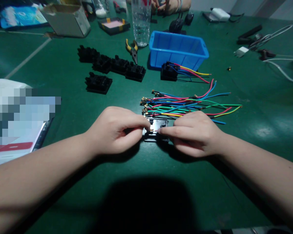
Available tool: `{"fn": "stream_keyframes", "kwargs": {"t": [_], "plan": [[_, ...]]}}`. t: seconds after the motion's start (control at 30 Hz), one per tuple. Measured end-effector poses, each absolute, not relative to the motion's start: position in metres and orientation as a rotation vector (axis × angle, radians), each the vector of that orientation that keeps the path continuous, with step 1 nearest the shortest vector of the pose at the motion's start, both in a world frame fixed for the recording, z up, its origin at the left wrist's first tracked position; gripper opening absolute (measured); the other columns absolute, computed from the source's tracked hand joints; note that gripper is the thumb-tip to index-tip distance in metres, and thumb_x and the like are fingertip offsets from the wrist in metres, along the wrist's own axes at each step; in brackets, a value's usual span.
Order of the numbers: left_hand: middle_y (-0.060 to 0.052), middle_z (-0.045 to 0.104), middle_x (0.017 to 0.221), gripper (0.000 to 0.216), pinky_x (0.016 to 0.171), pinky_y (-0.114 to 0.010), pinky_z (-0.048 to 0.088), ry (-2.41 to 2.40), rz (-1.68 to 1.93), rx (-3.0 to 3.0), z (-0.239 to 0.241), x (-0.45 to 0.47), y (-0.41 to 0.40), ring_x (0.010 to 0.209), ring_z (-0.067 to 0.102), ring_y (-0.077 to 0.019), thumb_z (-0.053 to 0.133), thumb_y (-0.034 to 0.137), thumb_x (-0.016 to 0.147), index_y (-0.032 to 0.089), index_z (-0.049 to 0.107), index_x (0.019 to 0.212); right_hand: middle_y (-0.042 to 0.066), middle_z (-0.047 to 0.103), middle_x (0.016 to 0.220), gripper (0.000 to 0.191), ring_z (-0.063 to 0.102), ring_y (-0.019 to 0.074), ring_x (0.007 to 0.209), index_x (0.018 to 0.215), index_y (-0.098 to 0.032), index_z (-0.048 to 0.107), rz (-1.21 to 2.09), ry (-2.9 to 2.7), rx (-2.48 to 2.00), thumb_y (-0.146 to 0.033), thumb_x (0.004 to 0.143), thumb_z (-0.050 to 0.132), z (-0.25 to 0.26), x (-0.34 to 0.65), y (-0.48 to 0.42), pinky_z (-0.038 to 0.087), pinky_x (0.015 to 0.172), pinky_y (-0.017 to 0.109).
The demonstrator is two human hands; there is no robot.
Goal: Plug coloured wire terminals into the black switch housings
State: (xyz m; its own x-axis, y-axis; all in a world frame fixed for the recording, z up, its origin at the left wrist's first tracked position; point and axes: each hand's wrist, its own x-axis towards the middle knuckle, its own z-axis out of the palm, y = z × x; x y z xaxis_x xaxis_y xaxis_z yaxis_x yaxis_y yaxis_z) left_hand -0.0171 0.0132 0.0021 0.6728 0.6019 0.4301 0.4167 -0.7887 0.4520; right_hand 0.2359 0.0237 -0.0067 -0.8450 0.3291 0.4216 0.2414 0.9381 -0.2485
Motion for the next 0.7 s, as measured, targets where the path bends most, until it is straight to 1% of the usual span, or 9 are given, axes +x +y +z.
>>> {"fn": "stream_keyframes", "kwargs": {"t": [0.2, 0.33, 0.4, 0.7], "plan": [[-0.001, 0.068, 0.065, 0.020, 0.056, -0.024, 0.044, 0.774, 0.850, 2.596, 0.0012, -0.0180, 0.0142, 0.056, 0.061, -0.0123, 0.049, 0.011, 0.085, 0.016, 0.068, 0.084, -0.001, 0.060, 0.065, 0.028, 0.050, 0.0116, 0.056, 0.111, -0.015, 0.065, 0.258, -2.624, -0.418, -0.015, 0.086, 0.051, -0.0072, 0.2361, 0.0233, 0.032, 0.055, 0.027], [0.001, 0.062, 0.059, 0.020, 0.053, -0.025, 0.038, 0.692, 0.877, 2.668, -0.0003, -0.0187, 0.0145, 0.051, 0.055, -0.0119, 0.048, 0.010, 0.083, 0.018, 0.066, 0.087, -0.001, 0.059, 0.065, 0.028, 0.050, 0.0120, 0.056, 0.111, -0.015, 0.064, 0.238, -2.623, -0.419, -0.017, 0.087, 0.051, -0.0074, 0.2364, 0.0234, 0.032, 0.055, 0.028], [0.001, 0.061, 0.058, 0.020, 0.053, -0.026, 0.036, 0.659, 0.904, 2.685, 0.0003, -0.0187, 0.0141, 0.050, 0.053, -0.0120, 0.049, 0.011, 0.083, 0.018, 0.065, 0.090, -0.001, 0.060, 0.065, 0.028, 0.050, 0.0124, 0.056, 0.111, -0.015, 0.064, 0.231, -2.623, -0.417, -0.017, 0.087, 0.050, -0.0073, 0.2365, 0.0236, 0.032, 0.055, 0.028], [0.001, 0.060, 0.055, 0.020, 0.050, -0.028, 0.033, 0.638, 0.941, 2.770, 0.0032, -0.0170, 0.0139, 0.047, 0.053, -0.0133, 0.049, 0.011, 0.082, 0.019, 0.066, 0.090, -0.001, 0.060, 0.064, 0.028, 0.050, 0.0118, 0.055, 0.111, -0.016, 0.063, 0.225, -2.626, -0.396, -0.017, 0.087, 0.050, -0.0071, 0.2368, 0.0248, 0.032, 0.055, 0.028]]}}
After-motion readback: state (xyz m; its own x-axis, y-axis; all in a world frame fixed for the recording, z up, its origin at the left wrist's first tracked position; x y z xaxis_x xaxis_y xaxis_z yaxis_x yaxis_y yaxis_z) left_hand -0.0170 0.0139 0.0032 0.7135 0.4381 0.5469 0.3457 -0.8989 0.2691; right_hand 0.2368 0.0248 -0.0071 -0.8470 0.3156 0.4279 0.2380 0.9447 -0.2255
